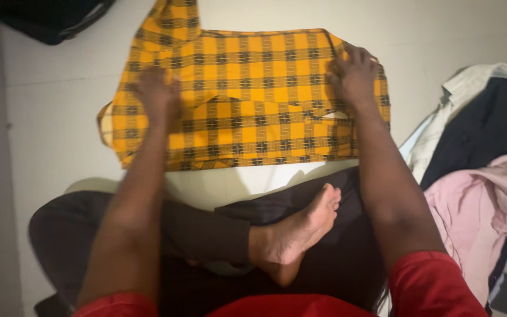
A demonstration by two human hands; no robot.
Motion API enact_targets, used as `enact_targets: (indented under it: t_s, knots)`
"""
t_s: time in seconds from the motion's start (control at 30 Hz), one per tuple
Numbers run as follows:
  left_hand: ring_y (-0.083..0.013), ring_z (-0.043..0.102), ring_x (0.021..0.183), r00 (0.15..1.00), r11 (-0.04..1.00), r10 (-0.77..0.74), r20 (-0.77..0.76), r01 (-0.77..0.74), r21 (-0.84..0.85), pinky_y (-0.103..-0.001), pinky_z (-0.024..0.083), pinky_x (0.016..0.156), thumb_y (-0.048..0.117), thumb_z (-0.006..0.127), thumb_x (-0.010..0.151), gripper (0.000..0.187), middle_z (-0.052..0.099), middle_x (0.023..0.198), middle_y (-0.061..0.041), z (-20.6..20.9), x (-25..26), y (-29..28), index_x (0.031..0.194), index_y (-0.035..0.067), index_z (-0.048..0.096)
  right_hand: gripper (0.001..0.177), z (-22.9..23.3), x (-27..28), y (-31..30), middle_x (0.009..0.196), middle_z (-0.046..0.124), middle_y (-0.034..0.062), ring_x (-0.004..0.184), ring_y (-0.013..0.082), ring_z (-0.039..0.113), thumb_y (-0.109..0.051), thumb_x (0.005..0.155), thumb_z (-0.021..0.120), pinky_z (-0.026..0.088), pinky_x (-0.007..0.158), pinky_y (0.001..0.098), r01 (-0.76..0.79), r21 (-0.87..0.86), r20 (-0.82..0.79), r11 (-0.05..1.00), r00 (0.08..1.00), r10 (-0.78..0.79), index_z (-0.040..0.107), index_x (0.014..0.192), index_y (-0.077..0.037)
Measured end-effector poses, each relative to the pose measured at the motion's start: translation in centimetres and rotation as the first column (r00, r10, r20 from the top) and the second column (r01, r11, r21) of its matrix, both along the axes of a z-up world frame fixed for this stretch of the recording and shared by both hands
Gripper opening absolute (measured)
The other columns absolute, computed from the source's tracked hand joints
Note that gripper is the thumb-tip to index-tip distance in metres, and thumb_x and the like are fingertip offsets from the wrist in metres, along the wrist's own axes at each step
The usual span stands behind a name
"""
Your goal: The person folds a yellow plaid shirt by buttoning it, smoothing it out, and folding it into a compact rectangle before placing it into a black bag. They then pick up a pink shirt, lay it flat, button it, and begin folding it.
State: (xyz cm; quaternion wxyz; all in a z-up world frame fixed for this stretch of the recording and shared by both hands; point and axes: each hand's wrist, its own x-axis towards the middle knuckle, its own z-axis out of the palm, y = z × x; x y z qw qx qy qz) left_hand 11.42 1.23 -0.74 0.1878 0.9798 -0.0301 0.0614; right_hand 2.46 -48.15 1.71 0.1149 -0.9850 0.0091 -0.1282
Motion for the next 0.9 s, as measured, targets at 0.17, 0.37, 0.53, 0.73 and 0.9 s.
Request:
enact_targets:
  t_s: [0.17, 0.37, 0.53, 0.73, 0.9]
  knots:
    - [-0.0436, 0.017, 0.150, 0.954, 0.970, 0.236, -0.183, -0.243, -0.016, -0.067, 0.017, 0.117, 0.038, 0.061, 0.102, 0.074, 0.024, 0.162, -0.028, 0.3, 7.3, 3.9, 0.154, -0.005, 0.032, 0.044, -0.2, 0.6, -0.2, 0.149, 0.048, 0.0142, 0.142, 0.0392, 0.033, -0.033, 0.093, 0.074, 0.025, 0.108, 0.0692, 0.075, -0.023, -0.044, 0.997, 0.996, -0.076, 0.068, 0.131, -0.012]
    - [-0.0430, 0.040, 0.135, 0.955, 0.966, 0.223, -0.195, -0.244, -0.091, -0.065, 0.022, 0.113, 0.049, 0.078, 0.092, 0.075, 0.053, 0.138, -0.023, 3.5, 9.4, 3.9, 0.135, -0.004, 0.047, 0.021, -0.1, 2.6, -2.1, 0.122, 0.067, 0.0065, 0.120, 0.0292, 0.053, -0.025, 0.099, 0.074, 0.044, 0.100, 0.0479, 0.221, -0.002, -0.045, 0.975, 0.974, -0.221, 0.072, 0.119, -0.017]
    - [-0.0302, 0.074, 0.107, 0.878, 0.671, 0.097, -0.470, -0.406, -0.620, -0.056, 0.049, 0.103, 0.019, 0.079, 0.089, 0.033, 0.073, 0.103, -0.014, 7.4, 10.2, 3.2, 0.104, 0.005, 0.053, 0.011, 2.2, 1.9, -2.2, 0.098, 0.068, 0.0022, 0.107, 0.0237, 0.057, -0.009, 0.096, 0.074, 0.051, 0.092, 0.0370, 0.340, 0.266, 0.106, 0.902, 0.920, -0.378, 0.074, 0.104, -0.016]
    - [-0.0267, 0.076, 0.105, 0.878, 0.401, -0.041, -0.476, -0.422, -0.813, -0.048, 0.061, 0.089, -0.001, 0.072, 0.092, 0.023, 0.074, 0.106, -0.014, 11.1, 7.7, 5.8, 0.105, 0.010, 0.056, 0.022, 2.6, 0.7, -4.4, 0.098, 0.069, 0.0082, 0.096, 0.0248, 0.060, 0.003, 0.090, 0.074, 0.054, 0.084, 0.0372, 0.211, 0.248, 0.179, 0.946, 0.949, -0.258, 0.081, 0.101, -0.015]
    - [-0.0245, 0.072, 0.102, 0.912, 0.429, -0.141, -0.385, -0.295, -0.854, -0.039, 0.062, 0.093, 0.001, 0.076, 0.096, 0.020, 0.071, 0.105, -0.014, 10.9, 5.2, 9.0, 0.101, 0.007, 0.058, 0.007, 3.8, -2.9, -5.9, 0.100, 0.077, 0.0035, 0.071, 0.0168, 0.065, -0.007, 0.094, 0.076, 0.059, 0.078, 0.0354, 0.404, 0.541, -0.198, 0.738, 0.913, -0.356, 0.077, 0.097, -0.013]
